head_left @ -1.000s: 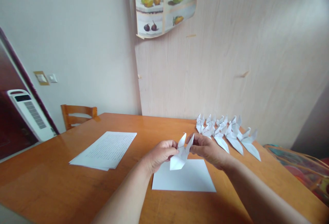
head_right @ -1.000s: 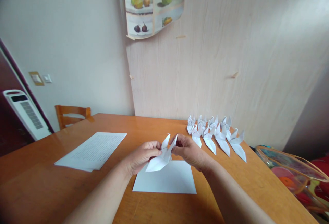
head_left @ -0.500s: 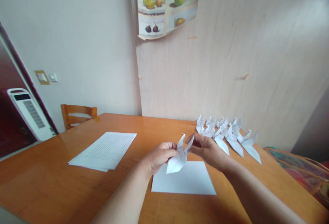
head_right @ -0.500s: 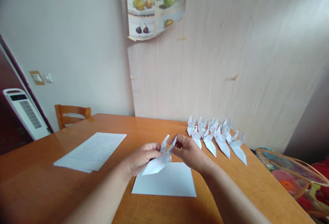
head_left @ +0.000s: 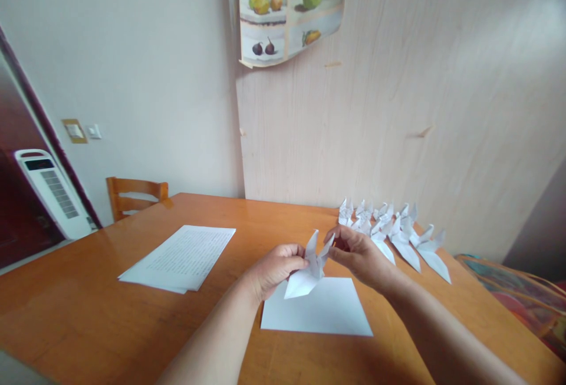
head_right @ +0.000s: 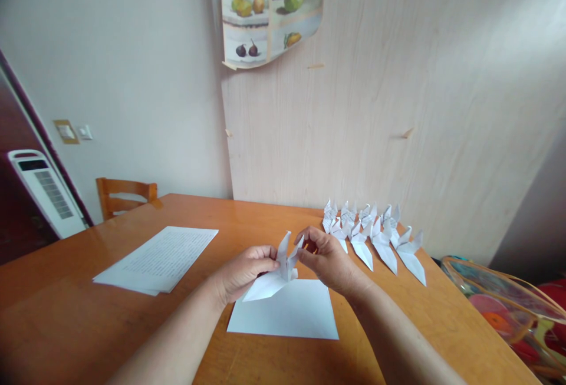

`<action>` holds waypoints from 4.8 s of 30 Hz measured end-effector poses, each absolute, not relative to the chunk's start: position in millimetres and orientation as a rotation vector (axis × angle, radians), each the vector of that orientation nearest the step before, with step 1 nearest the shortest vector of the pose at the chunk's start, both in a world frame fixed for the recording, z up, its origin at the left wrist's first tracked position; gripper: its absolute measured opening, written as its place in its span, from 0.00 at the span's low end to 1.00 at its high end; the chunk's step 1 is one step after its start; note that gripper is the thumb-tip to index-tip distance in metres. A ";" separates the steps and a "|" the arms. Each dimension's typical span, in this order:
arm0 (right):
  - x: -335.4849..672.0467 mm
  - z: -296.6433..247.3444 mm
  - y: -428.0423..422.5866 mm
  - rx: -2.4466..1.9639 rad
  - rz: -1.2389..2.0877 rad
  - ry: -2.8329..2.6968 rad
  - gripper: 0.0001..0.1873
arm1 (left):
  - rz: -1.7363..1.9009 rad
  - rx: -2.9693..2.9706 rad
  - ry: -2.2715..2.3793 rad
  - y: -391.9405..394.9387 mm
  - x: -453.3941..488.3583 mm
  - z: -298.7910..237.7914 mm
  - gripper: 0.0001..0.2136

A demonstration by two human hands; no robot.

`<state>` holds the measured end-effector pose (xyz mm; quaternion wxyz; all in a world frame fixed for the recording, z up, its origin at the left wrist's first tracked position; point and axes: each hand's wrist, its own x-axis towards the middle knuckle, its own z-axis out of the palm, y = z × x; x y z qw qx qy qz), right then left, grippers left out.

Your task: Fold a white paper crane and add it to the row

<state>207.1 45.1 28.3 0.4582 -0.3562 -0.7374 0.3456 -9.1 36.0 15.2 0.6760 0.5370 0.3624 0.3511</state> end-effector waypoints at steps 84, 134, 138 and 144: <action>192.0 23.8 39.5 -0.979 1.284 -1.064 0.13 | 1.315 1.558 0.984 44.6 0.5 11.2 0.09; 213.1 33.0 36.5 -1.076 1.029 -0.994 0.17 | 1.282 1.408 0.975 56.4 -0.2 -8.3 0.06; 237.3 22.7 29.5 -1.230 0.929 -1.058 0.19 | 1.216 1.403 1.020 54.8 -0.7 -10.3 0.07; 280.7 -19.7 14.2 -1.494 0.768 -1.141 0.20 | 1.184 1.466 1.072 58.2 0.6 -17.1 0.08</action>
